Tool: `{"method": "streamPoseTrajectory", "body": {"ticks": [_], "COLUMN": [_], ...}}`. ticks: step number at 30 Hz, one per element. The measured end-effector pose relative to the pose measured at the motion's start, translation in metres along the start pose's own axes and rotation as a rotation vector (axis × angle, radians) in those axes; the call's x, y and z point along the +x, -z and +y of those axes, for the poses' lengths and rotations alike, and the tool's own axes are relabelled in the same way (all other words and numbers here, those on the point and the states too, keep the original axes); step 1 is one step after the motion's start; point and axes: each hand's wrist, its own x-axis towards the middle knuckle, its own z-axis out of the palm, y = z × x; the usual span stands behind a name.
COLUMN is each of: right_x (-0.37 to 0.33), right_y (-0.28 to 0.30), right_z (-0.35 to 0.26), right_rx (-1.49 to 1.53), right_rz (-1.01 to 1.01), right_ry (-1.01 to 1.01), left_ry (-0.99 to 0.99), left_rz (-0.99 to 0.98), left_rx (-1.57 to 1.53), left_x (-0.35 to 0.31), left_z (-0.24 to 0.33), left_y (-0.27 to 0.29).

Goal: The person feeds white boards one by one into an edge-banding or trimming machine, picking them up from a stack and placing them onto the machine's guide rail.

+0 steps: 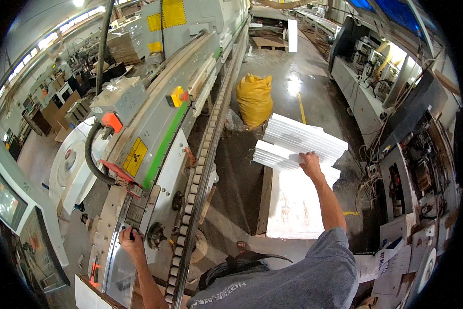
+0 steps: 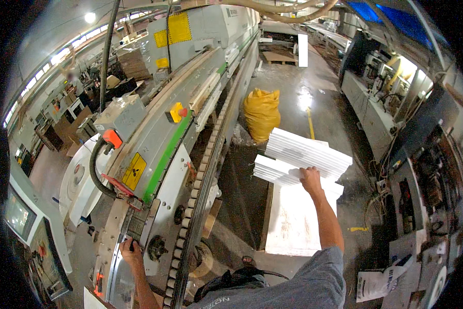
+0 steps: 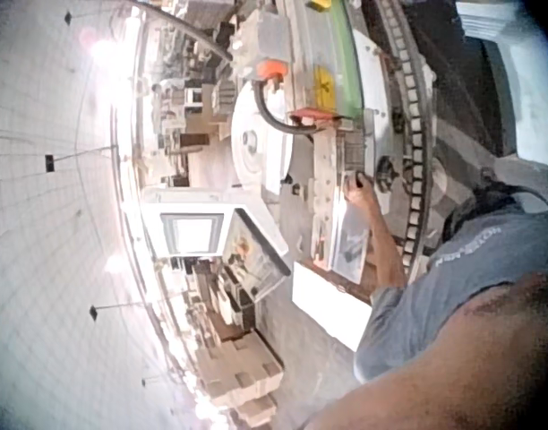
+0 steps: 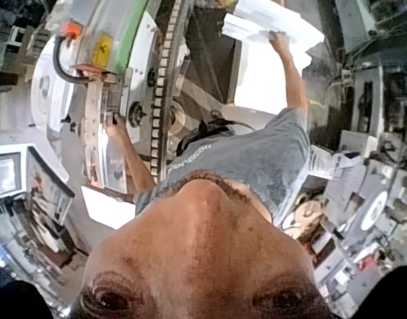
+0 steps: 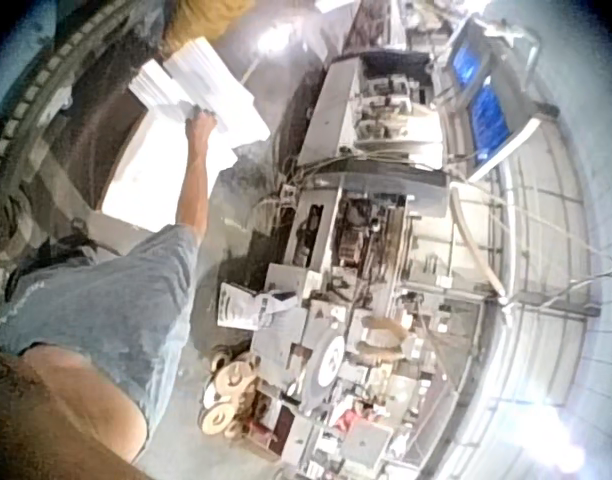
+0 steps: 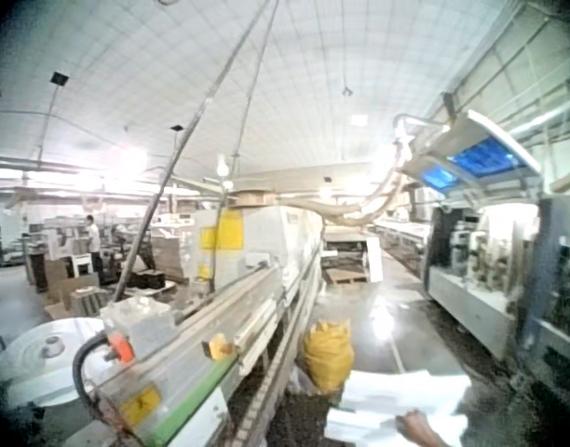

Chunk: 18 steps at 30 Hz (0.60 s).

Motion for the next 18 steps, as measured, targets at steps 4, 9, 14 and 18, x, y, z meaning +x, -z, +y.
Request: {"method": "streamPoseTrajectory", "body": {"ticks": [4, 9, 14, 18], "right_x": [-0.020, -0.054, -0.110, -0.152], "right_y": [0.022, 0.072, 0.081, 0.072], "right_z": [-0.032, -0.138, -0.283, -0.398], "right_rx": [0.001, 0.226, 0.416, 0.616], "right_rz": [0.169, 0.073, -0.238, -0.397], "right_ry": [0.146, 0.512, 0.915, 1.187], "left_ry": [-0.113, -0.151, -0.452, -0.528], "left_rz": [0.015, -0.032, -0.227, -0.492], "left_rx": [0.030, -0.088, 0.024, 0.106], "left_x": [-0.002, -0.009, -0.013, -0.019], "left_z": [0.008, 0.079, 0.137, 0.123], "left_y": [0.016, 0.061, 0.109, 0.155]}}
